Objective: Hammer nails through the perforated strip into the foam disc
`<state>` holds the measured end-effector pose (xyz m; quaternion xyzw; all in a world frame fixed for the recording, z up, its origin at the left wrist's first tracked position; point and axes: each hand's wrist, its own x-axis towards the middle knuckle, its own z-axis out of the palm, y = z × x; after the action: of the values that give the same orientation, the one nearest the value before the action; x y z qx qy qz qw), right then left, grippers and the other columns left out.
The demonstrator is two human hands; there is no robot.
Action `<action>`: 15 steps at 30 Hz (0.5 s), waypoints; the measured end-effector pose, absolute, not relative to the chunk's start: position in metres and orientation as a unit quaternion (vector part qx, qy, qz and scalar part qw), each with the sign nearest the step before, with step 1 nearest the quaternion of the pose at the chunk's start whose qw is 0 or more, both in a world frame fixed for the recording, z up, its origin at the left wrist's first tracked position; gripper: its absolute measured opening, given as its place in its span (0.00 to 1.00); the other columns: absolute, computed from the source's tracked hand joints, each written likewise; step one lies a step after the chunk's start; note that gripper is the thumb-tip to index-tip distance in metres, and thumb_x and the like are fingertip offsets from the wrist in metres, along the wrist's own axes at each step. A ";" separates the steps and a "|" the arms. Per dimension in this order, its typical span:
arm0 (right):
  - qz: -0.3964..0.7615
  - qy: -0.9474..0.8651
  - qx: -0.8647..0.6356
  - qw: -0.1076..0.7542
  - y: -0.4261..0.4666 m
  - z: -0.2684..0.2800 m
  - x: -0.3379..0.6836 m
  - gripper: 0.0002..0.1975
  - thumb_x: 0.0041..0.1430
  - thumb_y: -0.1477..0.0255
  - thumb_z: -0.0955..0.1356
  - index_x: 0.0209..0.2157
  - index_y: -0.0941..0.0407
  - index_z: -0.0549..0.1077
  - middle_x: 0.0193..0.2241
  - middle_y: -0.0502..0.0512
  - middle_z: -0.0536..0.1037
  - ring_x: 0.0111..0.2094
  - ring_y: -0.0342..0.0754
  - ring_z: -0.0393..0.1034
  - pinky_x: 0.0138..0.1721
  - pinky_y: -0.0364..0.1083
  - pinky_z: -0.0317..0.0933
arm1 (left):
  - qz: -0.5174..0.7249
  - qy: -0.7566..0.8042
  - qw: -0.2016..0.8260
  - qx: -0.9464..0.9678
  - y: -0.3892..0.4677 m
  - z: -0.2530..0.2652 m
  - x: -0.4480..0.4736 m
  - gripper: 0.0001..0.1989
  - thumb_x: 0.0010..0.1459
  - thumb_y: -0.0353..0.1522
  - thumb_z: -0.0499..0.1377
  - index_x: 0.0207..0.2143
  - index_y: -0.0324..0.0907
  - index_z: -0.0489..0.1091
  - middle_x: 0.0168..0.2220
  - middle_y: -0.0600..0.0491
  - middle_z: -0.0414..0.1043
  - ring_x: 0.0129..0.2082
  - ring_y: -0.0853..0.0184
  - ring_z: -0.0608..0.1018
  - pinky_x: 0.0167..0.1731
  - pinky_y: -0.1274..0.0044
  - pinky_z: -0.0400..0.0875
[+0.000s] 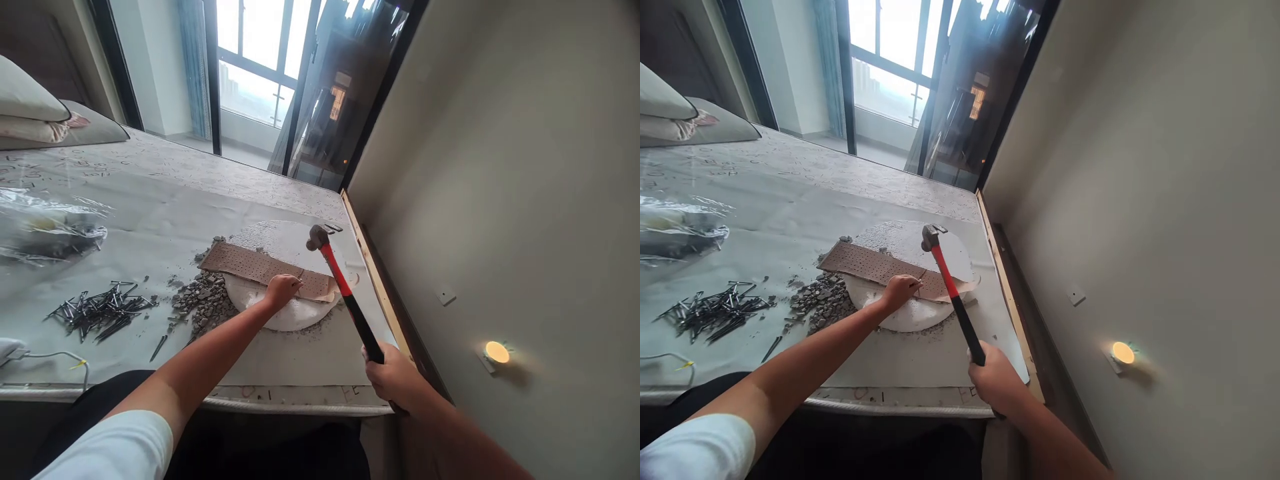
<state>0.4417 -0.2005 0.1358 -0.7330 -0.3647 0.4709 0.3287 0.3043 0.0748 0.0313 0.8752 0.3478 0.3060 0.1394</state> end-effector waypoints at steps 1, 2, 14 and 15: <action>0.478 -0.361 -0.735 0.317 -0.200 0.136 0.440 0.09 0.38 0.77 0.60 0.25 0.53 0.54 0.12 0.39 0.51 0.12 0.36 0.43 0.13 0.38 0.40 | 0.301 0.353 0.139 0.875 0.075 0.032 0.305 0.17 0.57 0.38 0.54 0.22 0.39 0.75 0.23 0.49 0.74 0.24 0.68 0.72 0.25 0.79 0.57; 0.491 -0.356 -0.737 0.298 -0.200 0.136 0.438 0.09 0.37 0.78 0.59 0.25 0.53 0.54 0.11 0.39 0.51 0.11 0.36 0.44 0.12 0.38 0.40 | 0.297 0.360 0.138 0.874 0.074 0.033 0.305 0.17 0.57 0.38 0.54 0.22 0.39 0.75 0.24 0.49 0.74 0.24 0.68 0.72 0.25 0.79 0.57; 0.513 -0.337 -0.740 0.275 -0.203 0.136 0.439 0.10 0.35 0.77 0.59 0.24 0.53 0.53 0.10 0.39 0.51 0.10 0.36 0.45 0.12 0.39 0.40 | 0.289 0.369 0.138 0.872 0.072 0.033 0.305 0.16 0.57 0.38 0.54 0.24 0.39 0.76 0.25 0.49 0.75 0.24 0.68 0.72 0.25 0.79 0.58; 0.518 -0.339 -0.736 0.274 -0.202 0.135 0.439 0.10 0.35 0.77 0.59 0.23 0.53 0.52 0.10 0.39 0.51 0.11 0.36 0.45 0.12 0.39 0.40 | 0.288 0.370 0.138 0.872 0.073 0.033 0.304 0.16 0.56 0.38 0.54 0.24 0.40 0.76 0.25 0.49 0.75 0.24 0.68 0.72 0.25 0.79 0.58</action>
<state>0.4387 -0.2022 0.1355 -0.7363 -0.3386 0.5179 0.2739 0.3044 0.0725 0.0325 0.8723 0.3702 0.2881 0.1380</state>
